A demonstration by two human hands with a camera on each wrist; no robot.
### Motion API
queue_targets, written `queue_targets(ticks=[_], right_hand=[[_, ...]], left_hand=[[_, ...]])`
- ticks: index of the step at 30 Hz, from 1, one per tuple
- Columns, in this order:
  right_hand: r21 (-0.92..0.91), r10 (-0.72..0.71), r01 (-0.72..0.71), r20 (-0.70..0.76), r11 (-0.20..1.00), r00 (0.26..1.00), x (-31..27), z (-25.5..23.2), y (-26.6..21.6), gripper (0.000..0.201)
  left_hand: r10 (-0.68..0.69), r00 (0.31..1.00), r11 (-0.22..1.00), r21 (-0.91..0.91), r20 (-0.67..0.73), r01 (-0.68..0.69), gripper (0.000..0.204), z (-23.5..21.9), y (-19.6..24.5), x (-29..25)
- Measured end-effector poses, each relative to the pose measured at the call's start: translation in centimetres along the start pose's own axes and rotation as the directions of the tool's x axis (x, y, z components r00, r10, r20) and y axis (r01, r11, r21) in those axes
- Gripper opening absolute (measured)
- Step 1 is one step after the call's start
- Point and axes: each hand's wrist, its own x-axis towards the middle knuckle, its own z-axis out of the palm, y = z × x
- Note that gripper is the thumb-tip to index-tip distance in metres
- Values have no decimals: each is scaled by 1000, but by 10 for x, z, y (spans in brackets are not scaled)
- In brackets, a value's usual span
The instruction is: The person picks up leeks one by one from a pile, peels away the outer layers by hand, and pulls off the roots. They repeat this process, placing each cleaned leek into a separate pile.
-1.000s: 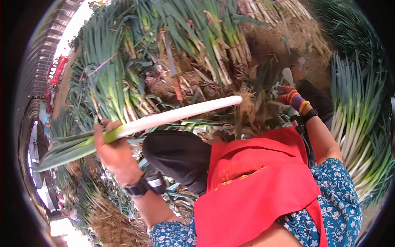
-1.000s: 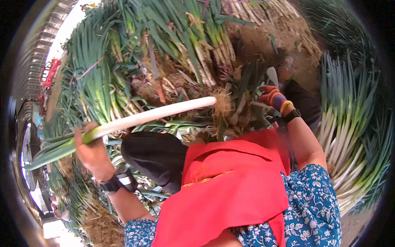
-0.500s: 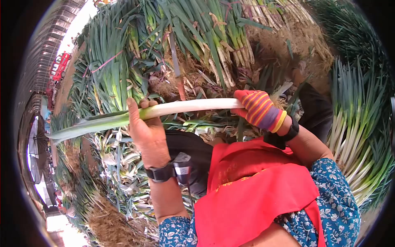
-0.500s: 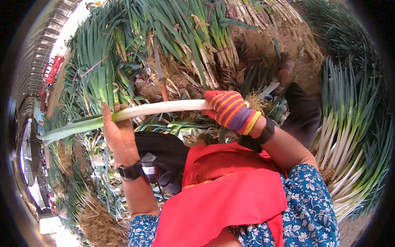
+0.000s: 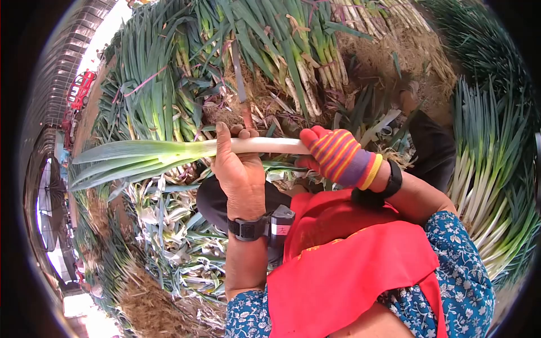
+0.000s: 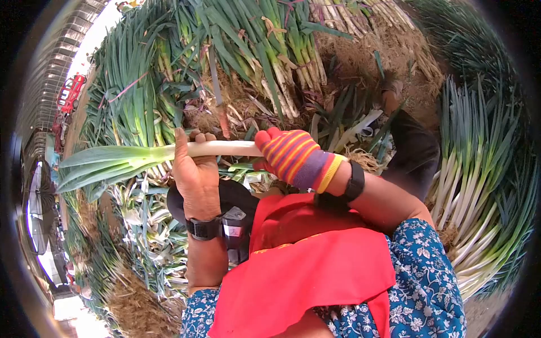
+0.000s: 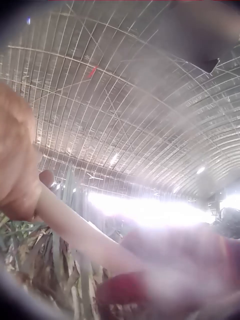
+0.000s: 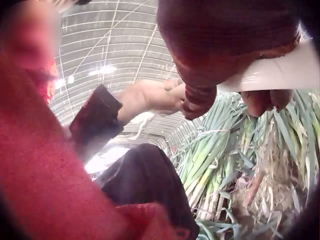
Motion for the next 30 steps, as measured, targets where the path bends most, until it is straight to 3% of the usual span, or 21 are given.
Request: queue_targets(ticks=[2,4,5,6,7,8,9,10,11,12,13,15,20,26,28,30], right_hand=[[8,-2,2,51,1000,999,2,-5,1,42],[366,-200,198,-32,909,979,4,-6,12,37],[517,-164,140,0,844,986,3,-7,14,23],[520,-168,139,8,842,986,3,-13,12,23],[657,-33,-137,240,741,970,3,-21,10,24],[698,54,-417,478,582,877,4,-25,9,29],[719,62,-457,503,523,862,4,-25,8,27],[717,64,-460,506,524,860,2,-15,12,27],[709,60,-231,258,667,964,-2,4,19,26],[619,6,-2,-4,785,1000,-1,9,17,26],[618,5,-3,-3,786,1000,-2,12,13,26],[180,47,15,-335,984,941,-1,15,2,18],[87,17,11,-313,996,950,-1,18,15,15],[146,50,-23,-184,989,982,-6,30,25,7],[230,40,7,-201,973,979,-7,42,39,6],[64,-28,32,-64,997,998,-10,47,51,10]], left_hand=[[-6,998,1000,-3,-68,6,18,-4,1,3],[-22,999,1000,-12,-29,22,18,-9,3,0],[-35,999,999,-17,11,35,17,-12,5,-2],[-34,999,999,-20,2,34,17,-12,5,-5],[-27,1000,1000,-5,0,27,16,-9,3,-8],[-21,1000,1000,10,0,21,15,-8,2,-9],[-7,1000,1000,9,6,7,16,-11,1,-9],[-10,1000,1000,6,4,10,16,-12,0,-7],[-4,1000,1000,-12,-14,4,17,-12,-2,-6],[2,999,1000,-30,-33,-3,17,-11,-2,-4],[2,999,999,-32,-34,-3,17,-7,-2,-4],[47,987,997,-58,-156,-57,18,1,-2,-6],[-18,998,992,-126,-60,10,16,-11,-4,-7],[-4,1000,999,-50,8,4,15,-16,-10,-12],[11,1000,999,-39,13,-10,14,-16,-11,-12],[-26,999,1000,-14,29,26,15,-13,-11,-11]])
